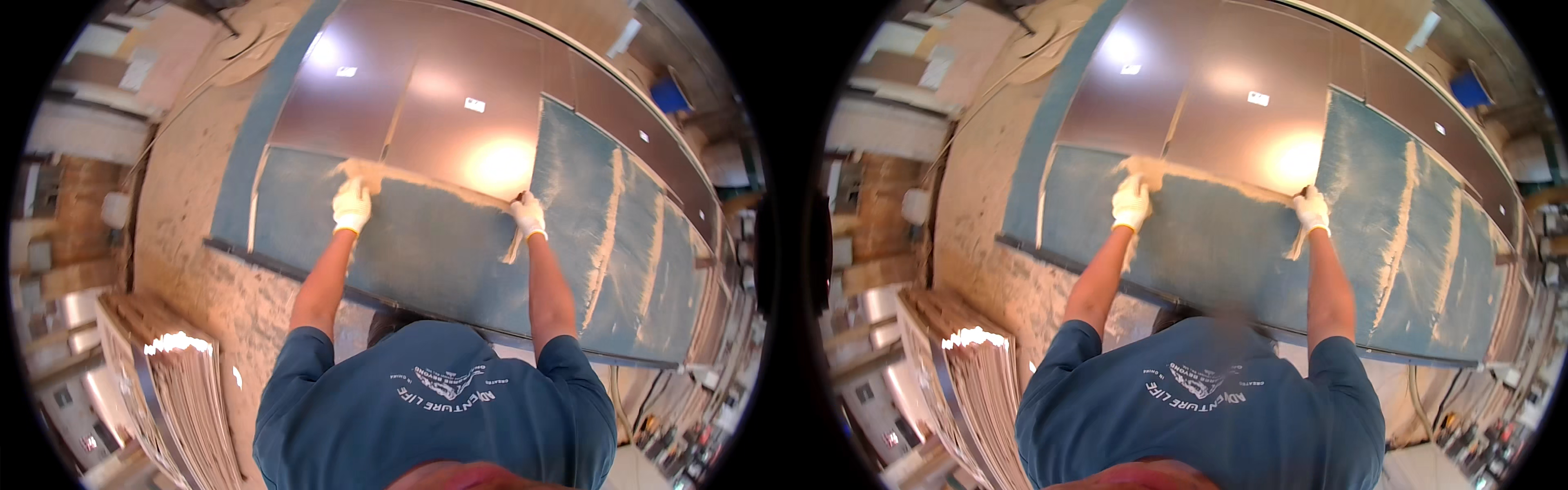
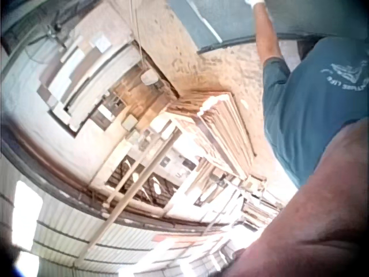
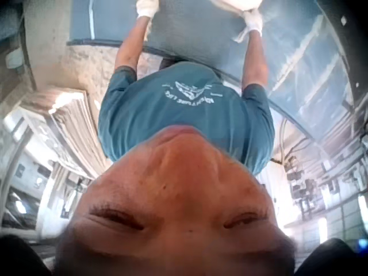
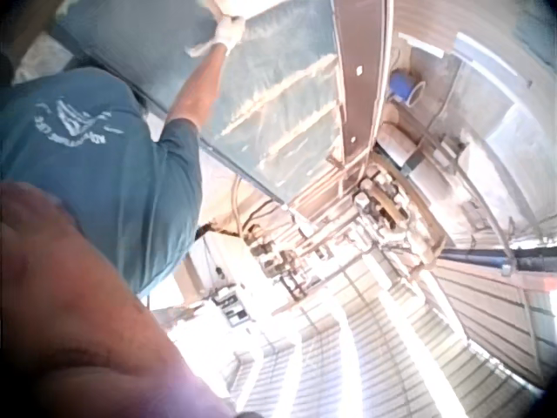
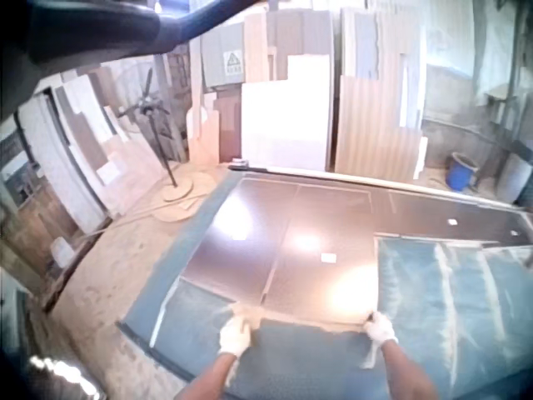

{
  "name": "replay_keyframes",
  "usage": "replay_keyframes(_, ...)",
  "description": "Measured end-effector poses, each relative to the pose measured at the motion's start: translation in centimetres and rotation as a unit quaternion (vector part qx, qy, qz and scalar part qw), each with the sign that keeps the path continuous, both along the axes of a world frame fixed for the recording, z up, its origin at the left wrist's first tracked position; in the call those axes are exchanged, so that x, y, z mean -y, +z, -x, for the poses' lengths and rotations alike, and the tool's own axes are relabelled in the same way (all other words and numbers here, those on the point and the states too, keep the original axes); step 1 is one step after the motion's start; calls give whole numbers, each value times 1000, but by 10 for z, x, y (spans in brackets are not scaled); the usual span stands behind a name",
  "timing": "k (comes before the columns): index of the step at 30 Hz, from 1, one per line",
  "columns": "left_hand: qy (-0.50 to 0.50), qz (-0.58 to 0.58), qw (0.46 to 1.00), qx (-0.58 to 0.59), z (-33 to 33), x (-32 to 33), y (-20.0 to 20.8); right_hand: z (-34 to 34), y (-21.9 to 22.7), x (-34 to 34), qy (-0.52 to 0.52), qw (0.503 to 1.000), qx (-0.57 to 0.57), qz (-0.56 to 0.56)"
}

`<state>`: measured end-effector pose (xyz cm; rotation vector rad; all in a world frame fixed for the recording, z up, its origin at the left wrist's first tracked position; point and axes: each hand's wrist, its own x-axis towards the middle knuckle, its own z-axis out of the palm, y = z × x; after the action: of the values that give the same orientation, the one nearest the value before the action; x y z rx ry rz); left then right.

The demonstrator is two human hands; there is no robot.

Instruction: The person wipes the surface of large rectangular panels with a white cloth, then repeatedly picks up and places down the panels on a metal table and the floor. The person also briefly handles a smartphone and a long thin strip.

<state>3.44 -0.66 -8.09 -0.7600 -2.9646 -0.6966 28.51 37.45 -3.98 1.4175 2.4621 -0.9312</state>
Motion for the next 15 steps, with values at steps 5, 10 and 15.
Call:
replay_keyframes(5,-158,37,978,-132,132,-82,-21,22,-24,-19,-147,987,30,-54)
replay_keyframes(10,-190,11,978,-86,160,-112,5,61,-10,-3,-251,959,86,-104)
replay_keyframes(15,-203,23,976,-72,165,-108,6,53,-28,-3,-329,936,-16,-127)
